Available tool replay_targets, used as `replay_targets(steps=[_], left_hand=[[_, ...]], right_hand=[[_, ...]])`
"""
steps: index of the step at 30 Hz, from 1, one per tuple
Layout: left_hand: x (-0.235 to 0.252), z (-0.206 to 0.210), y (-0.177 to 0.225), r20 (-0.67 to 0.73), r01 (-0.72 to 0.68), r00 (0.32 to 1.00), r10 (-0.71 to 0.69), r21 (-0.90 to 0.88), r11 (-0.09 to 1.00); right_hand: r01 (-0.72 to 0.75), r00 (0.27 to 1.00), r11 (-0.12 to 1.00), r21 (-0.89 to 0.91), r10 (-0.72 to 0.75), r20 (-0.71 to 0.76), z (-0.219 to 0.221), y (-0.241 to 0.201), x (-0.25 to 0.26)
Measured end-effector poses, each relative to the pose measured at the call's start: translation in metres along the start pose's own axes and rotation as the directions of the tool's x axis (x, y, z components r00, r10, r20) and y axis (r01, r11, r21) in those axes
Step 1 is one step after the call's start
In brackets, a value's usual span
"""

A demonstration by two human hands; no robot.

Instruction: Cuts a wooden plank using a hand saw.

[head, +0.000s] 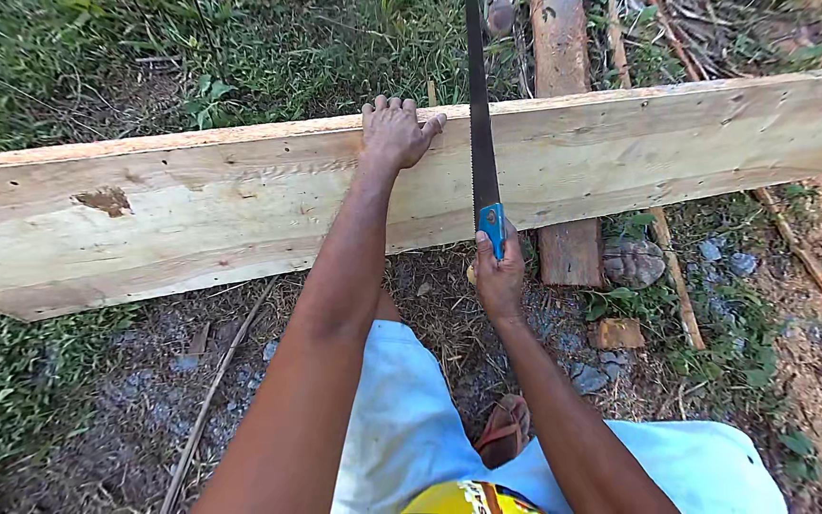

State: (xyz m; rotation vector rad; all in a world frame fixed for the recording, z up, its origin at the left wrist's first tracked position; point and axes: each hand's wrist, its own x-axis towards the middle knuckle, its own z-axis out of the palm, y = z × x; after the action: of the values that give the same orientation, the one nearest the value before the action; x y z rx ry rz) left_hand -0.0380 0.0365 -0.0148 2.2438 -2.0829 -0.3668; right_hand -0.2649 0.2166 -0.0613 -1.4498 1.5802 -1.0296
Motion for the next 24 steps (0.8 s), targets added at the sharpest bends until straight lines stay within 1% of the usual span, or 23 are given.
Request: replay_targets(steps=[4,8,11,19,22,24], left_hand=[[-0.001,0.001,0.0,-0.019,0.008,1.0,-0.008,0.004,1.0],[0.0,0.002,0.001,-0.021,0.016,1.0,-0.016,0.018,1.0],[0.0,0.002,0.001,-0.01,0.015,1.0,-0.015,0.026,1.0],[0.0,0.003,0.0,-0.034,0.02,0.999,-0.019,0.03,0.999],[0.002,0.003,0.0,-0.033,0.019,0.999,-0.018,0.037,0.999],[0.003,0.004,0.001,-0.033,0.023,0.999,-0.021,0.041,0.999]], right_hand=[[-0.038,0.999,0.999,0.01,0.038,0.026,0.013,0.005,0.005],[0.033,0.999,0.999,-0.013,-0.033,0.011,0.024,0.01,0.01],[0.058,0.998,0.998,-0.028,-0.057,0.031,0.031,0.011,0.014],[0.079,0.996,0.996,0.035,-0.081,0.039,0.047,0.014,0.034],[0.128,0.992,0.988,0.091,-0.129,0.006,0.057,0.022,0.043],[0.132,0.991,0.986,0.105,-0.133,0.012,0.058,0.023,0.044]])
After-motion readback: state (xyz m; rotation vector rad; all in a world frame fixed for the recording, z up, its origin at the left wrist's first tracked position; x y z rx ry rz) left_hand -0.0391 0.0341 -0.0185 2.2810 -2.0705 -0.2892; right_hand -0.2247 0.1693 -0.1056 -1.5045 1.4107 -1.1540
